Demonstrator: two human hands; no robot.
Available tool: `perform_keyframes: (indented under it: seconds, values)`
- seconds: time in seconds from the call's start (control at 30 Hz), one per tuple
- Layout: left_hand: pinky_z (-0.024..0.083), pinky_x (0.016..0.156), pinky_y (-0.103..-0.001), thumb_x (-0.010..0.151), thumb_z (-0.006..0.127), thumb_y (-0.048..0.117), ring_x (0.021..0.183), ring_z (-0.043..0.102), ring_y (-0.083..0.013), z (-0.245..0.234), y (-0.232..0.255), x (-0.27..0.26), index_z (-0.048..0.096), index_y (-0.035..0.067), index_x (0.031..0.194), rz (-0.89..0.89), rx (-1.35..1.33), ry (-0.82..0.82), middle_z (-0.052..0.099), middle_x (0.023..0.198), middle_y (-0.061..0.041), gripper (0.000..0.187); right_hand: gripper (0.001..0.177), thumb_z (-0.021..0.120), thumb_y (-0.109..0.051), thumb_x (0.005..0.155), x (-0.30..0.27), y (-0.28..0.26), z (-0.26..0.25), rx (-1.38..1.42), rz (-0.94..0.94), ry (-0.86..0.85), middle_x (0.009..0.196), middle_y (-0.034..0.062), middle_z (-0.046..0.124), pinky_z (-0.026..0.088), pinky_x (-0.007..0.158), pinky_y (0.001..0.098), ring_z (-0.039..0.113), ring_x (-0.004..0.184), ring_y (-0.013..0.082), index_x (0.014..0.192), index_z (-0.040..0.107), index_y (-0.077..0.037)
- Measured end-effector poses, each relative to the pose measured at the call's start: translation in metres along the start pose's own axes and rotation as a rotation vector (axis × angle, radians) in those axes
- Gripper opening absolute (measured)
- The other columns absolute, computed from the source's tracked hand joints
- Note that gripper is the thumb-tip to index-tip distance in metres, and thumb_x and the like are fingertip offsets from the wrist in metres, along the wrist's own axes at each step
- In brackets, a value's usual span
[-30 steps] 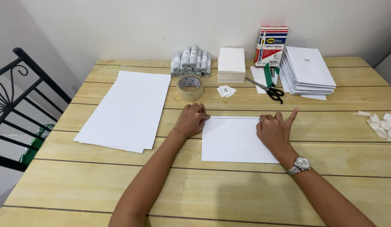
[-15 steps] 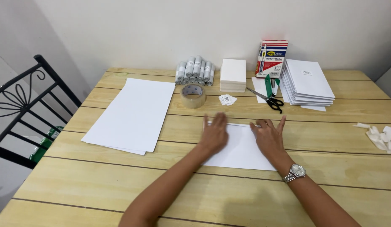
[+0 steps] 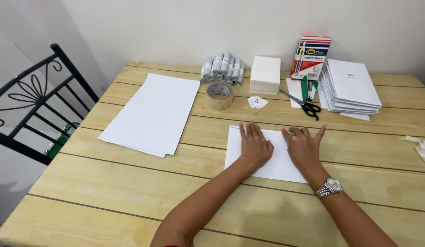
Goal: Folding white paper sheets and securing the edges with adhesive tape to create envelopes.
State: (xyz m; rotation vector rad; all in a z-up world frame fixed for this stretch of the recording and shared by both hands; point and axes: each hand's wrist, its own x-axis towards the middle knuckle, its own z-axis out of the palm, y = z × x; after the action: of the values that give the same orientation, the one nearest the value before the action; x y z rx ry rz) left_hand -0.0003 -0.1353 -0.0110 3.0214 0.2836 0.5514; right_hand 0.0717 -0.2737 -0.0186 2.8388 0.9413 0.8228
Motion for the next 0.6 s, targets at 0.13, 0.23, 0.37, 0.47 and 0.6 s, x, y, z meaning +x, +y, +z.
perform_keyframes:
  seconds: [0.13,0.23,0.37,0.47,0.6]
  values:
    - [0.003,0.104,-0.067,0.081,0.036,0.038,0.127,0.040,-0.0395,-0.026,-0.028,-0.014,0.042,-0.012,0.128,-0.036,0.045,-0.062,0.044,0.132,-0.030,0.069,0.032,0.052,-0.012,0.089,-0.001,-0.002,-0.006,0.020,0.022,-0.031,0.108,0.0003,0.067,0.010,0.099,0.0724,0.062,0.106,0.0201,0.106,0.068,-0.033]
    - [0.000,0.103,-0.068,0.082,0.040,0.043,0.128,0.039,-0.0379,-0.035,-0.052,-0.021,0.045,-0.011,0.127,-0.059,0.092,-0.028,0.046,0.131,-0.028,0.070,0.031,0.052,-0.012,0.091,-0.002,-0.003,-0.005,0.015,0.026,-0.036,0.108,0.0006,0.067,0.012,0.099,0.0723,0.062,0.107,0.0205,0.106,0.067,-0.034]
    - [0.002,0.102,-0.069,0.083,0.038,0.050,0.129,0.037,-0.0394,-0.038,-0.067,-0.025,0.044,-0.010,0.128,-0.095,0.105,-0.060,0.044,0.132,-0.029,0.075,0.031,0.050,-0.014,0.090,-0.001,-0.002,-0.001,-0.035,0.053,-0.057,0.107,-0.0009,0.068,0.009,0.099,0.0720,0.061,0.109,0.0193,0.106,0.067,-0.034]
    - [0.003,0.101,-0.069,0.083,0.039,0.051,0.129,0.037,-0.0404,-0.038,-0.068,-0.025,0.043,-0.010,0.128,-0.099,0.074,-0.060,0.044,0.133,-0.029,0.077,0.027,0.049,-0.014,0.091,-0.002,0.002,0.007,-0.118,0.112,-0.071,0.103,0.0005,0.069,0.004,0.097,0.0732,0.062,0.109,0.0201,0.104,0.068,-0.028]
    - [0.005,0.100,-0.070,0.084,0.040,0.051,0.127,0.039,-0.0411,-0.037,-0.069,-0.027,0.043,-0.010,0.129,-0.109,0.053,-0.056,0.043,0.134,-0.029,0.076,0.025,0.050,-0.014,0.089,-0.001,0.002,0.000,-0.163,0.191,-0.130,0.103,0.0079,0.069,0.001,0.094,0.0755,0.062,0.109,0.0254,0.106,0.069,-0.017]
